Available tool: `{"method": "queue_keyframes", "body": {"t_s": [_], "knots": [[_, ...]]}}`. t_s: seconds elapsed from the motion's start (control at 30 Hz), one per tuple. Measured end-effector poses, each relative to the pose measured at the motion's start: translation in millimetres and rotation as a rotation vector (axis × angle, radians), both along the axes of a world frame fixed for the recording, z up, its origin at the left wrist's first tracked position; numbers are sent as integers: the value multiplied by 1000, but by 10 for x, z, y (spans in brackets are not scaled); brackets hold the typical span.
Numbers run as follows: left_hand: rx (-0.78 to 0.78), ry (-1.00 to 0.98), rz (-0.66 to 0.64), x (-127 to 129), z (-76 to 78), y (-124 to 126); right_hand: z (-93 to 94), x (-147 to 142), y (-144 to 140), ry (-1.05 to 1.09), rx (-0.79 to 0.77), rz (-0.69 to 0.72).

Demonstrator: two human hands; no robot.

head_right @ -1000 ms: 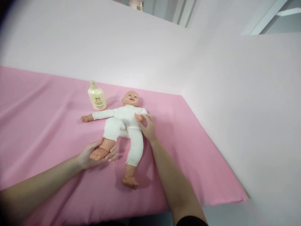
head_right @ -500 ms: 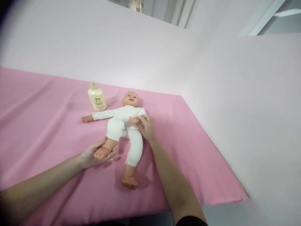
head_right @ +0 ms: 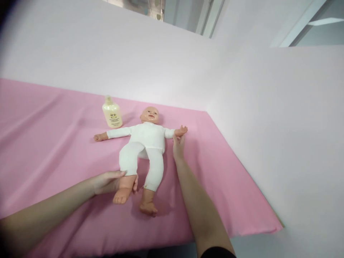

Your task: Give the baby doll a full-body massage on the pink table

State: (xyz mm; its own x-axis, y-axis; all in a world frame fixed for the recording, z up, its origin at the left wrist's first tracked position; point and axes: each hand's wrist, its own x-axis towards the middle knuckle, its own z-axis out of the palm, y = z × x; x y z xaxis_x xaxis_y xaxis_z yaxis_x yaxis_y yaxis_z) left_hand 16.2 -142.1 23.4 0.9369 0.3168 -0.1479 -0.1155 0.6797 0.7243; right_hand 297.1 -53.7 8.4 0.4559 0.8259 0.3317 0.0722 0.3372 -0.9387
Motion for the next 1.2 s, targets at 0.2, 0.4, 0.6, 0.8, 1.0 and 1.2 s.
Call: {"method": "queue_keyframes", "body": {"t_s": [0.2,0.4,0.6,0.8,1.0,1.2], "knots": [[-71,67,283,46,74,34,-44,117,45,164,-54,-58],[-156,235,543,106,120,45,-62,197,117,346,-49,-81],[37,336,492,133,180,-30,-82,272,188,468,-54,-78],[205,395,492,162,138,-63,-75,342,199,543,-100,-47],[616,487,573,148,137,-43,-64,401,209,528,-80,-25],[1027,763,883,139,287,243,-89,405,230,525,-82,2]]}}
